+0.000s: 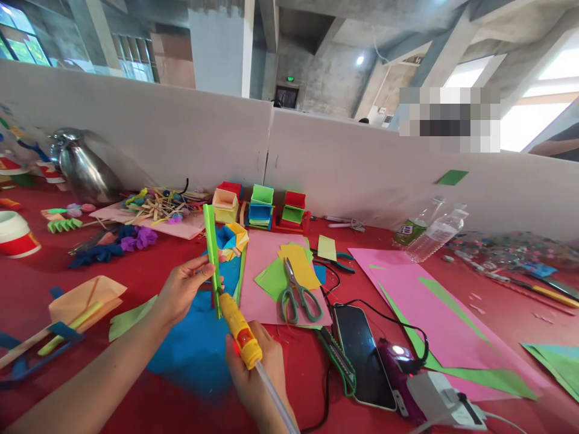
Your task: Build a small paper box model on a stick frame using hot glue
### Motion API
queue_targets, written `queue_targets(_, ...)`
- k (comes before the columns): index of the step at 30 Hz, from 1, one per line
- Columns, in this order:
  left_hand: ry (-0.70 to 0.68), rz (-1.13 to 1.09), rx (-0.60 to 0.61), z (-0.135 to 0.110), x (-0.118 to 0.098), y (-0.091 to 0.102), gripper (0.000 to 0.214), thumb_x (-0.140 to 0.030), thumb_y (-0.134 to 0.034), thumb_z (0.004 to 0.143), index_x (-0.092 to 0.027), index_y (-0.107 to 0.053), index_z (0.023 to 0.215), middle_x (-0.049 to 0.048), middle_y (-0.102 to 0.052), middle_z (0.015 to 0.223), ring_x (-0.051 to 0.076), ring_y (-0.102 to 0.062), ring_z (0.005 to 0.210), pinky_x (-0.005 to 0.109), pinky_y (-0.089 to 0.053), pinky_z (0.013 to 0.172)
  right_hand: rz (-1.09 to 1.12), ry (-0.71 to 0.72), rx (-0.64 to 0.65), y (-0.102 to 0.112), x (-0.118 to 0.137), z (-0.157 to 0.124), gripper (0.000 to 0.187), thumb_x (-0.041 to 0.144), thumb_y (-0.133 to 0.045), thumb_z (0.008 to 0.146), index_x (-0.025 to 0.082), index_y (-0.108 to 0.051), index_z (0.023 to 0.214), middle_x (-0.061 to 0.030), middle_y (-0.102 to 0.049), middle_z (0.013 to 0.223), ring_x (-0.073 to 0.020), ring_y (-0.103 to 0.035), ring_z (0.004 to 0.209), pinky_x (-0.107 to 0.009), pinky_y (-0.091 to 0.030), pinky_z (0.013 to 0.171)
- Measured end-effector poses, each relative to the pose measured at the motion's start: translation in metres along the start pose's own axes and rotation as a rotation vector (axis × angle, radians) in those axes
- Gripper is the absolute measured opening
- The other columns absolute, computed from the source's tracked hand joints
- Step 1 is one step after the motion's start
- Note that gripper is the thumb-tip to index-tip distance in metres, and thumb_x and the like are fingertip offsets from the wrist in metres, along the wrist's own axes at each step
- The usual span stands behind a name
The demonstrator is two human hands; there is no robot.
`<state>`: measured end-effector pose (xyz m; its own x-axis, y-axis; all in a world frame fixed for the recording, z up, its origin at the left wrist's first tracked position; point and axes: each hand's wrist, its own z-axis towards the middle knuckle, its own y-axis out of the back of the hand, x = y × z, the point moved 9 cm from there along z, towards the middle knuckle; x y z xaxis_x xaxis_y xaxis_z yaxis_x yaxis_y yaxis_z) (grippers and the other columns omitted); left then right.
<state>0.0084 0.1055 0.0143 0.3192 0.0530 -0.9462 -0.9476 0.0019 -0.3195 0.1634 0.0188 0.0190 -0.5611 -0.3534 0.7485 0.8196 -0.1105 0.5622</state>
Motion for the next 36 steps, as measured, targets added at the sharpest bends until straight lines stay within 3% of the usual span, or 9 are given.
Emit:
queue_targets(5, 0.001, -0.051, -0.03, 0.002, -0.003, 0.006, 0.051, -0.039, -0.067, 0.067, -0.015, -0.059, 0.111, 0.0092, -0.065, 0.103, 0.016, -0.062, 0.067, 0.027, -0.053, 0.056, -0.007, 0.003, -0.003, 0.0, -0.001, 0.0, 0.023, 0.033, -0.048, 0.08, 0.019, -0.042, 0.063, 0.0027, -0.044, 0.056, -0.0094, -0.043, 0.048, -0.02, -0.031, 0.046)
queue_targets(14, -0.048, -0.068, -0.154, 0.005, -0.007, 0.024, 0.049, -0.037, -0.066, 0.068, -0.021, -0.057, 0.114, 0.0058, -0.068, 0.097, 0.018, -0.062, 0.075, 0.024, -0.052, 0.053, -0.059, 0.014, 0.108, -0.006, -0.001, 0.0, 0.024, 0.034, -0.044, 0.082, 0.018, -0.045, 0.065, 0.0002, -0.048, 0.059, -0.0113, -0.046, 0.052, -0.021, -0.033, 0.049)
queue_targets(17, -0.083, -0.109, -0.201, 0.005, -0.012, 0.029, 0.065, -0.031, -0.067, 0.069, -0.023, -0.042, 0.128, 0.0043, -0.07, 0.089, 0.016, -0.063, 0.071, 0.024, -0.052, 0.055, -0.004, -0.025, 0.124, -0.005, -0.004, -0.003, 0.025, 0.036, -0.044, 0.082, 0.018, -0.046, 0.065, 0.0003, -0.048, 0.058, -0.0111, -0.046, 0.051, -0.021, -0.034, 0.047)
queue_targets(20, -0.086, -0.155, -0.218, 0.005, -0.014, 0.031, 0.082, -0.025, -0.067, 0.069, -0.023, -0.021, 0.137, 0.0037, -0.07, 0.083, 0.015, -0.063, 0.069, 0.023, -0.052, 0.057, 0.054, -0.06, 0.051, 0.009, -0.01, -0.007, 0.025, 0.039, -0.044, 0.082, 0.018, -0.048, 0.068, 0.0002, -0.051, 0.058, -0.0117, -0.048, 0.051, -0.021, -0.037, 0.048)
queue_targets(23, -0.029, -0.21, -0.114, 0.006, -0.012, 0.023, 0.083, -0.023, -0.066, 0.071, -0.025, -0.017, 0.138, 0.0037, -0.07, 0.086, 0.013, -0.064, 0.065, 0.021, -0.052, 0.054, -0.051, -0.122, -0.091, 0.04, -0.023, -0.008, 0.026, 0.043, -0.043, 0.081, 0.018, -0.051, 0.077, -0.0006, -0.054, 0.061, -0.0137, -0.05, 0.052, -0.022, -0.038, 0.048)
queue_targets(26, 0.068, -0.34, 0.104, 0.001, -0.01, 0.003, 0.079, -0.024, -0.069, 0.069, -0.024, -0.026, 0.136, 0.0032, -0.069, 0.086, 0.01, -0.062, 0.058, 0.017, -0.05, 0.047, -0.413, -0.186, -0.169, 0.074, -0.035, -0.005, 0.023, 0.042, -0.046, 0.078, 0.02, -0.049, 0.085, -0.0023, -0.058, 0.075, -0.0163, -0.055, 0.057, -0.024, -0.035, 0.046)
queue_targets(28, 0.113, -0.433, 0.223, -0.006, -0.012, -0.009, 0.081, -0.025, -0.072, 0.066, -0.022, -0.029, 0.135, 0.0015, -0.069, 0.08, 0.009, -0.06, 0.052, 0.015, -0.049, 0.044, -0.663, -0.237, -0.135, 0.089, -0.043, 0.001, 0.021, 0.037, -0.045, 0.079, 0.02, -0.047, 0.091, -0.0046, -0.057, 0.087, -0.0176, -0.057, 0.06, -0.025, -0.032, 0.045)
queue_targets(32, 0.154, -0.496, 0.372, -0.016, -0.014, -0.022, 0.087, -0.028, -0.073, 0.064, -0.021, -0.024, 0.136, -0.0002, -0.069, 0.073, 0.008, -0.058, 0.048, 0.015, -0.048, 0.041, -0.939, -0.358, -0.043, 0.1, -0.066, 0.015, 0.026, 0.038, -0.045, 0.079, 0.017, -0.047, 0.095, -0.0087, -0.054, 0.094, -0.0184, -0.059, 0.059, -0.026, -0.028, 0.043)
queue_targets(36, 0.136, -0.453, 0.39, -0.013, -0.008, -0.021, 0.088, -0.027, -0.07, 0.068, -0.022, -0.017, 0.138, 0.0016, -0.069, 0.076, 0.009, -0.059, 0.052, 0.016, -0.049, 0.043, -0.924, -0.373, 0.044, 0.094, -0.085, 0.02, 0.032, 0.042, -0.047, 0.078, 0.015, -0.05, 0.095, -0.01, -0.053, 0.094, -0.0206, -0.061, 0.067, -0.027, -0.035, 0.049)
